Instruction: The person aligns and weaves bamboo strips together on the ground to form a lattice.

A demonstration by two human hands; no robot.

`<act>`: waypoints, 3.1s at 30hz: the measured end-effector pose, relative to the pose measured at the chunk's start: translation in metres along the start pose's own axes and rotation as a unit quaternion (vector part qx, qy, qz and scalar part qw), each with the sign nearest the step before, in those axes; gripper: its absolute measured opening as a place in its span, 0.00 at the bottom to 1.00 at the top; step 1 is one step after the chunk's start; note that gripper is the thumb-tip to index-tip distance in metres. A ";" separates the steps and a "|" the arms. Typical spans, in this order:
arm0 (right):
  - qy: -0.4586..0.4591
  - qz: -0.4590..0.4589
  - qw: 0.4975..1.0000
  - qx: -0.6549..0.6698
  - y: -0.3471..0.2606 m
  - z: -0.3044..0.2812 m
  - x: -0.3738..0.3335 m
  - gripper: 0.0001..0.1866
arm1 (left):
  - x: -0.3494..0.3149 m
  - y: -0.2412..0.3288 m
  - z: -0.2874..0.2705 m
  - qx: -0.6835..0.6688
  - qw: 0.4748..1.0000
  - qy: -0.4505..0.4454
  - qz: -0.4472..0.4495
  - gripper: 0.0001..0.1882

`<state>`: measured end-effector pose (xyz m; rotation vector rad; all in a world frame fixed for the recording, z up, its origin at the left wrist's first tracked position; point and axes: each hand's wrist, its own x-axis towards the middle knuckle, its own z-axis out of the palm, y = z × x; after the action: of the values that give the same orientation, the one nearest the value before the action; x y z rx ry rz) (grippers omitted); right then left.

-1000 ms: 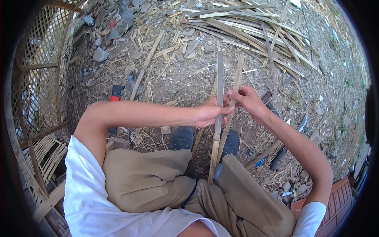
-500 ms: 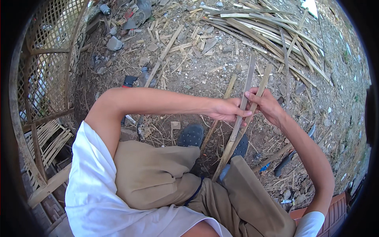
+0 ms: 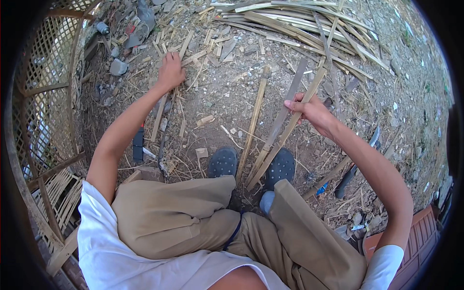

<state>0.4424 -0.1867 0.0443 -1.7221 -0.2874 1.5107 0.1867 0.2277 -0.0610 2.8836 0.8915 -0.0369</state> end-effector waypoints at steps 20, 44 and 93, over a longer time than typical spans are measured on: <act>-0.057 0.114 0.991 0.046 0.037 -0.004 0.055 0.12 | -0.044 0.125 -0.051 -0.194 0.948 -0.241 0.073 0.25; -0.080 0.078 0.988 0.104 0.039 0.026 0.050 0.10 | -0.075 0.152 0.015 -0.494 0.707 -0.506 0.012 0.15; 0.079 0.042 0.991 0.099 0.073 0.044 0.030 0.08 | -0.082 0.135 0.018 -0.326 0.858 -0.398 0.018 0.06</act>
<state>0.3864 -0.1971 -0.0256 -1.6997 0.0178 1.4027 0.1952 0.0688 -0.0595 1.9469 0.5244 -0.7136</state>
